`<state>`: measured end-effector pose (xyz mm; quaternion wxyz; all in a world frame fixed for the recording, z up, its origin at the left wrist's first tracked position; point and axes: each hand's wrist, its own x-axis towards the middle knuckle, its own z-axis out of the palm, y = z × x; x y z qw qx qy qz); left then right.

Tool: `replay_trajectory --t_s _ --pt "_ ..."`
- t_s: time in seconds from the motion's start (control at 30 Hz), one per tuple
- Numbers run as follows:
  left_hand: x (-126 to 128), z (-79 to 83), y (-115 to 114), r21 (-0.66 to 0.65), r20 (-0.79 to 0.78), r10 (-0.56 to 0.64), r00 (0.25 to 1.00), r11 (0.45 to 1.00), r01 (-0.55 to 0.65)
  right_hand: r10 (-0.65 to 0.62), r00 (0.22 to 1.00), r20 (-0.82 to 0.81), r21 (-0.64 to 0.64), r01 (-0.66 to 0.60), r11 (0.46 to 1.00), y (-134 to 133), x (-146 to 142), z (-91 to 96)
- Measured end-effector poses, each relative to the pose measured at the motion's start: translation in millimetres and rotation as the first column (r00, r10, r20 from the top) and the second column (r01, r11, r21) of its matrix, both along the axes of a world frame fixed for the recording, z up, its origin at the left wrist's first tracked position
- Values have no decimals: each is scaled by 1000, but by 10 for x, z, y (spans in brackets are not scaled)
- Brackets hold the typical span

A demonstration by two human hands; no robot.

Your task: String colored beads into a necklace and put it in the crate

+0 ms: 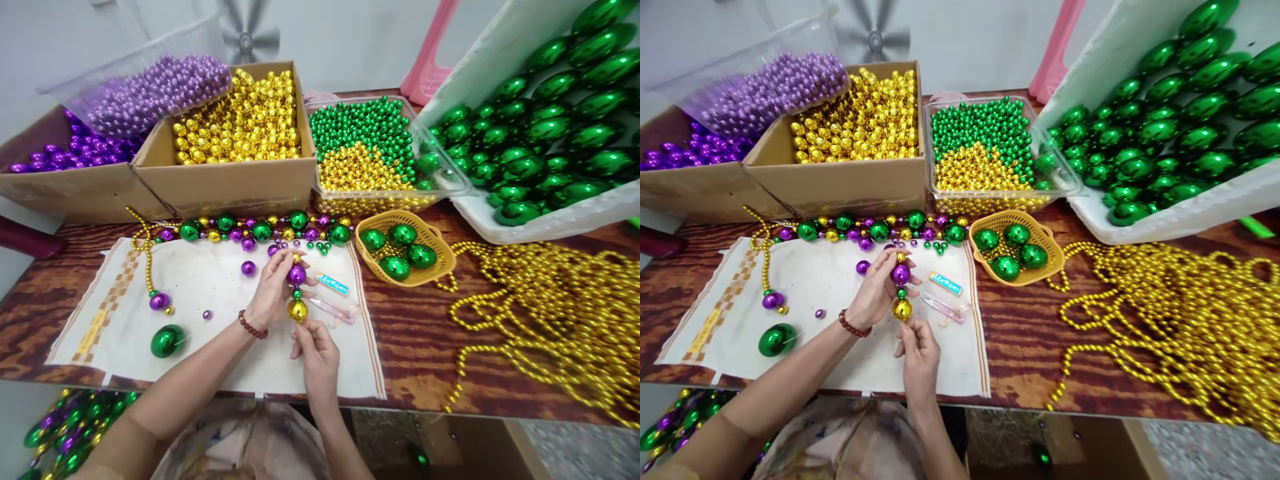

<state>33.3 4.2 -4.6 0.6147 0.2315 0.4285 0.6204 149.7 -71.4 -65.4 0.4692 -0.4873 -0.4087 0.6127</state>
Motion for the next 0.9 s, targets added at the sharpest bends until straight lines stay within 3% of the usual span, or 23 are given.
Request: replay_trajectory --t_s 0.13,0.2,0.23,0.3,0.37,0.57,0.67,0.8,0.83,0.9 --pt "84 -121 30 -27 -73 44 996 999 -46 112 992 65 -21 -111 994 65 54 -53" --pt "54 -144 38 -77 -78 -82 994 994 76 143 983 113 -12 -143 990 214 199 10" --pt "37 -149 31 -110 -78 -173 982 980 164 93 986 138 9 -95 995 311 281 56" --pt "23 -149 -4 -180 -69 -362 930 921 345 -47 988 150 73 36 997 510 420 150" --pt "40 -148 -56 -226 -54 -491 869 854 469 -54 994 99 93 45 995 659 481 212" --pt "84 -225 -165 -265 -42 -618 785 765 587 9 998 -54 64 -6 998 671 375 131" --pt "16 -290 -163 -302 -50 -676 735 712 634 -166 984 -66 49 169 984 725 508 58" --pt "-92 -348 -130 -308 10 -756 655 620 721 -475 860 -186 -16 481 877 889 837 42" --pt "-107 -357 -119 -308 35 -761 648 608 732 -485 845 -224 -44 489 871 895 875 49" --pt "-116 -369 -102 -295 64 -764 642 600 743 -386 883 -268 -79 379 922 833 851 57"
